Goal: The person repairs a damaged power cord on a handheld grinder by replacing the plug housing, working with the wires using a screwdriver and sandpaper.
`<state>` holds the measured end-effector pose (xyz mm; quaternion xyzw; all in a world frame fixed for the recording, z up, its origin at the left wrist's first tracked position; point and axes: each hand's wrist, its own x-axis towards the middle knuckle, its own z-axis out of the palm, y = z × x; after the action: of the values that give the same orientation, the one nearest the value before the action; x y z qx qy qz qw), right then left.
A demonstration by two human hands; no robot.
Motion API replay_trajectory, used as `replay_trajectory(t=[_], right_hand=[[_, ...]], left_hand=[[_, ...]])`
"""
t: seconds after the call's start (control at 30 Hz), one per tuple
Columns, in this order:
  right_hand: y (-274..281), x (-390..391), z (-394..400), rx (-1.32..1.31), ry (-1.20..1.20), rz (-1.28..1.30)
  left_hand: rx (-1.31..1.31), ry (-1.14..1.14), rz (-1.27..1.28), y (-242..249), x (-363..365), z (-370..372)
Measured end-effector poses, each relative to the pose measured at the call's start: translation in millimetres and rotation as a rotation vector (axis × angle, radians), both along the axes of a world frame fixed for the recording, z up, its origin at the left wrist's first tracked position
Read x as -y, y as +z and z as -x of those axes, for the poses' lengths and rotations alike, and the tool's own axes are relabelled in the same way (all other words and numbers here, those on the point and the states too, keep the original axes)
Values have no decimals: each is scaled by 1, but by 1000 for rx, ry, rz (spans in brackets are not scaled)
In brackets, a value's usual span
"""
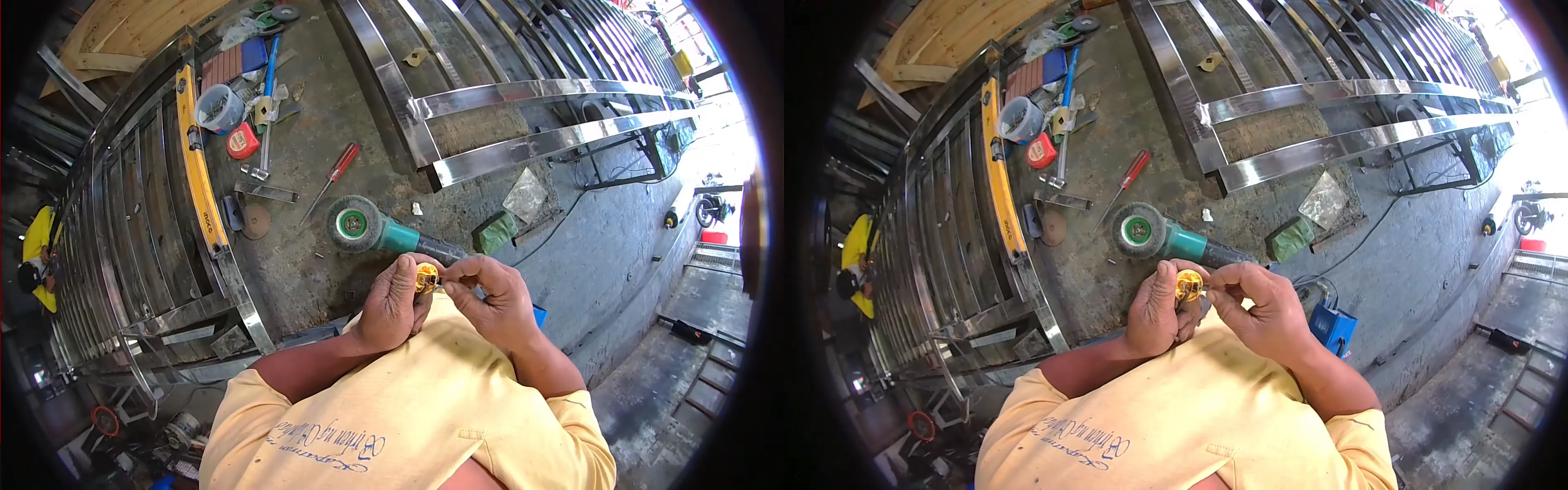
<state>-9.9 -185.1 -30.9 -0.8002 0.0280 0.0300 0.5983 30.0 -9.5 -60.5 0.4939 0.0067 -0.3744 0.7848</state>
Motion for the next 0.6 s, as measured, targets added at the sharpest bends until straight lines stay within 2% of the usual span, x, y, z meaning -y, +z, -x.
replay_trajectory(t=[0.13,0.23,0.33,0.5,0.6], right_hand=[[-5,0,-5,-8,24,13],[-32,5,-5,5,30,-138],[-43,12,-13,-242,-172,-388],[-84,26,-39,-343,-194,-58],[-113,16,-63,-166,-36,159]], left_hand=[[-25,-4,-6,0,-1,-2],[-12,-8,-40,0,-2,-2],[13,-21,-56,-3,-8,-1],[14,42,-77,-3,-22,4],[-44,143,-98,1,-31,8]])
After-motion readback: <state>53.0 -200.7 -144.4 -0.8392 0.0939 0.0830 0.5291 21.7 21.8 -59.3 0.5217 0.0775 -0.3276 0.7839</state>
